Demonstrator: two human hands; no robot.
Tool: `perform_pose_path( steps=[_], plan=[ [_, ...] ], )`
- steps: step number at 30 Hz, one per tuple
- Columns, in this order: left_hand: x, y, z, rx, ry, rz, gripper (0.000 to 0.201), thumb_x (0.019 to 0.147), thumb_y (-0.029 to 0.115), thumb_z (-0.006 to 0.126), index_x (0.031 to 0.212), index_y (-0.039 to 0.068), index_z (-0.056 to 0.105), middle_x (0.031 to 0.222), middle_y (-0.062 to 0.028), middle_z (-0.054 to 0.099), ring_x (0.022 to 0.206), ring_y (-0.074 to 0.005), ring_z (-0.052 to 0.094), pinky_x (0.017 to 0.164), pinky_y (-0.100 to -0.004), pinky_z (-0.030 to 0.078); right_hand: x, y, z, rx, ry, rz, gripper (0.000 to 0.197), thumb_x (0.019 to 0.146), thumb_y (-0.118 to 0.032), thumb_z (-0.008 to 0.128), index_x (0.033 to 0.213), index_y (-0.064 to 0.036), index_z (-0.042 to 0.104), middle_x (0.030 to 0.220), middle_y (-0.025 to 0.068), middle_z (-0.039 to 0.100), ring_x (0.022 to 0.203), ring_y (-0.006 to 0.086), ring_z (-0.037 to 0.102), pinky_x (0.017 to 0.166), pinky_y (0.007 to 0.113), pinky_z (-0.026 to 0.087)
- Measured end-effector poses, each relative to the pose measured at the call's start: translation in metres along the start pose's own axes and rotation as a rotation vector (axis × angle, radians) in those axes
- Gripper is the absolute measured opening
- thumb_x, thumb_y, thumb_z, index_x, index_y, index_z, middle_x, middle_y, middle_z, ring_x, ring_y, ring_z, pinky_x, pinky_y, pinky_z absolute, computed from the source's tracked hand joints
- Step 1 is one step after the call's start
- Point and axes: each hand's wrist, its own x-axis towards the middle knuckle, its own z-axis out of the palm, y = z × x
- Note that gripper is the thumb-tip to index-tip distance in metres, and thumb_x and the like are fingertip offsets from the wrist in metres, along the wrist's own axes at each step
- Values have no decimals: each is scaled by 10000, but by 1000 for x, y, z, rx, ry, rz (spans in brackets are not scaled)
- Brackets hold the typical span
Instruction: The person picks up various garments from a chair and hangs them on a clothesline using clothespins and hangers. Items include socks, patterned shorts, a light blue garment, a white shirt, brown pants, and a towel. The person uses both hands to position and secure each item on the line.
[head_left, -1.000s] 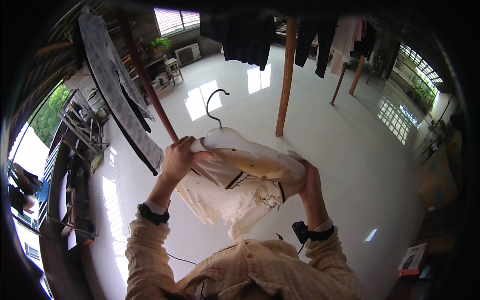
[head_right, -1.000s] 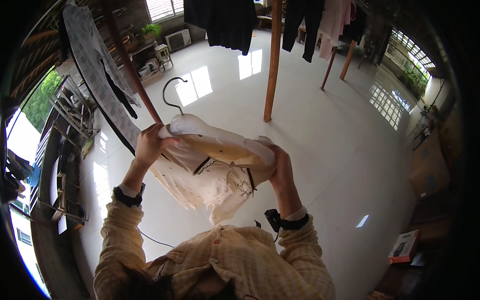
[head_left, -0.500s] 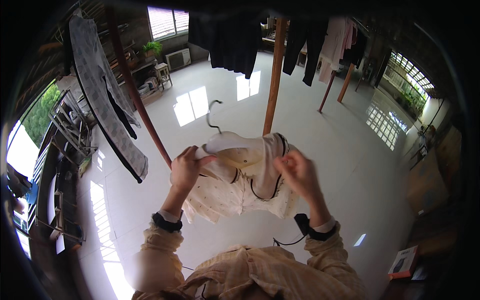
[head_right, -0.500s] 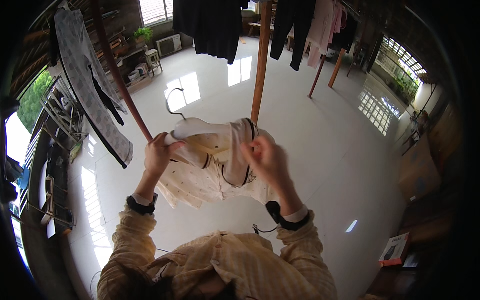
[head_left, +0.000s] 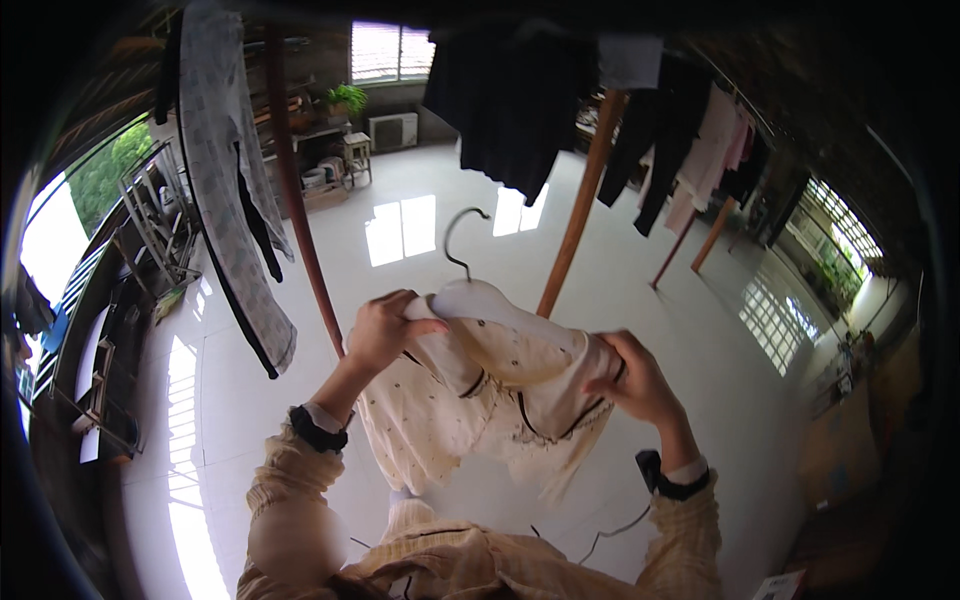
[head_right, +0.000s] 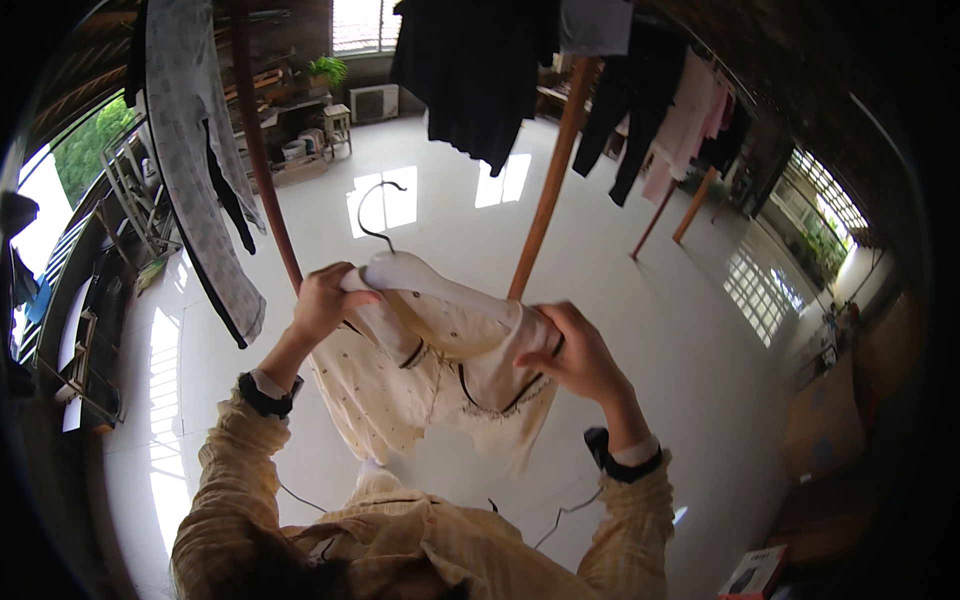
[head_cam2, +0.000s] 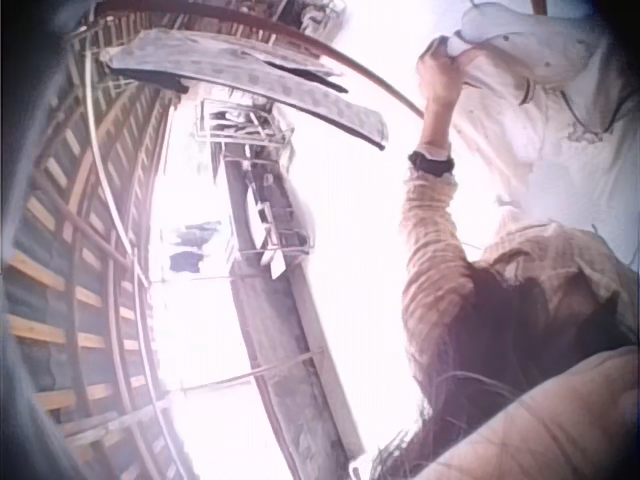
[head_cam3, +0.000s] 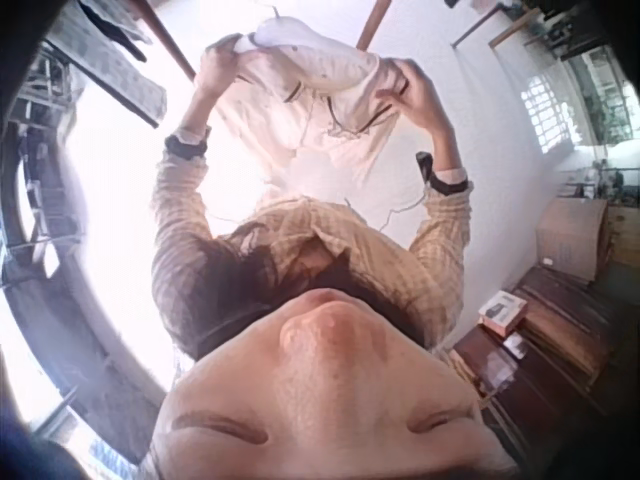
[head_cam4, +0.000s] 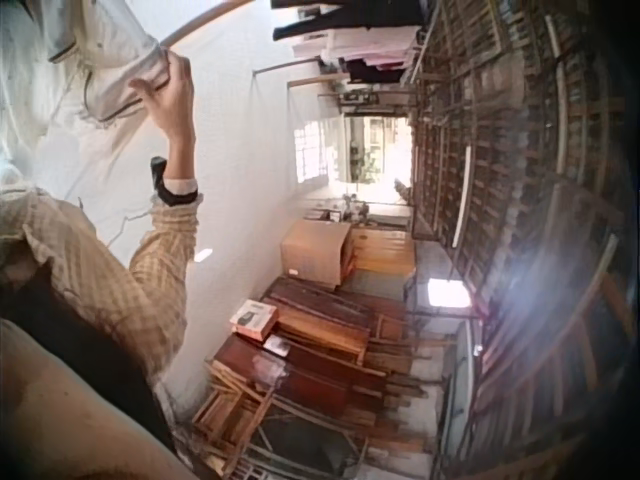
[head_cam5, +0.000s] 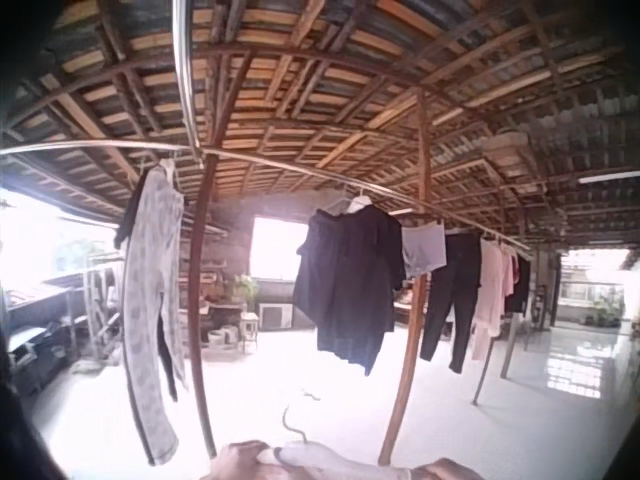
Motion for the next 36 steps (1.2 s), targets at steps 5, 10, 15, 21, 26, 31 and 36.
perform_pose_path(
  steps=[5, 10, 15, 21, 26, 31, 36],
  plan=[
    [32, -38, 7, 53, -43, 166, 570, 665, 545, 695, 872, 16, 647, 766, -102, 625, 683, -332, 610, 612, -373, 500, 22, 3, 38, -154, -24, 134, 329, 797, -236, 714, 948, -14, 524, 773, 124, 577, 593, 288, 596, 517, 353, 481],
    [80, -87, -6, 47, -90, 190, 527, 681, 530, 701, 902, 53, 649, 738, -103, 614, 664, -326, 603, 585, -367, 487, 87, 0, 79, -300, 125, 86, 322, 804, -209, 686, 933, -13, 466, 758, 132, 553, 594, 325, 595, 474, 385, 462],
    [141, -194, -52, -298, -130, 8, 484, 723, 408, 766, 1016, 44, 640, 808, -84, 658, 701, -221, 632, 656, -285, 487, 186, 5, 65, -464, 317, -199, 344, 751, -172, 733, 941, -4, 502, 760, 114, 556, 574, 289, 584, 493, 354, 464],
    [106, -333, -19, -324, -360, -542, 531, 810, 432, 689, 1171, 54, 601, 984, -123, 678, 970, -212, 632, 865, -328, 464, 360, 18, -5, -326, 567, -127, 265, 831, -176, 665, 988, 18, 577, 852, 148, 663, 767, 248, 663, 687, 340, 505],
    [62, -387, 51, -317, 1, -387, 511, 858, 280, 660, 1260, 10, 496, 1181, -180, 595, 1147, -252, 538, 949, -318, 415, 539, 9, -54, -423, 564, -117, 445, 855, -389, 619, 1039, 16, 614, 941, 159, 665, 853, 260, 644, 774, 328, 470],
    [82, -409, 80, -398, 115, -375, 754, 856, 183, 655, 1433, 23, 197, 1302, -225, 485, 1139, -316, 536, 961, -355, 423, 673, 2, -39, -641, 681, -22, 581, 789, -492, 647, 973, 58, 635, 920, 191, 664, 824, 301, 650, 737, 369, 480],
    [71, -418, 77, -638, -194, -474, 574, 891, 158, 620, 1374, 14, 346, 1180, -138, 600, 960, -164, 632, 821, -256, 507, 747, 5, -32, -388, 604, 75, 563, 768, -494, 659, 914, 49, 661, 890, 217, 658, 774, 304, 651, 664, 386, 490]
  ],
)
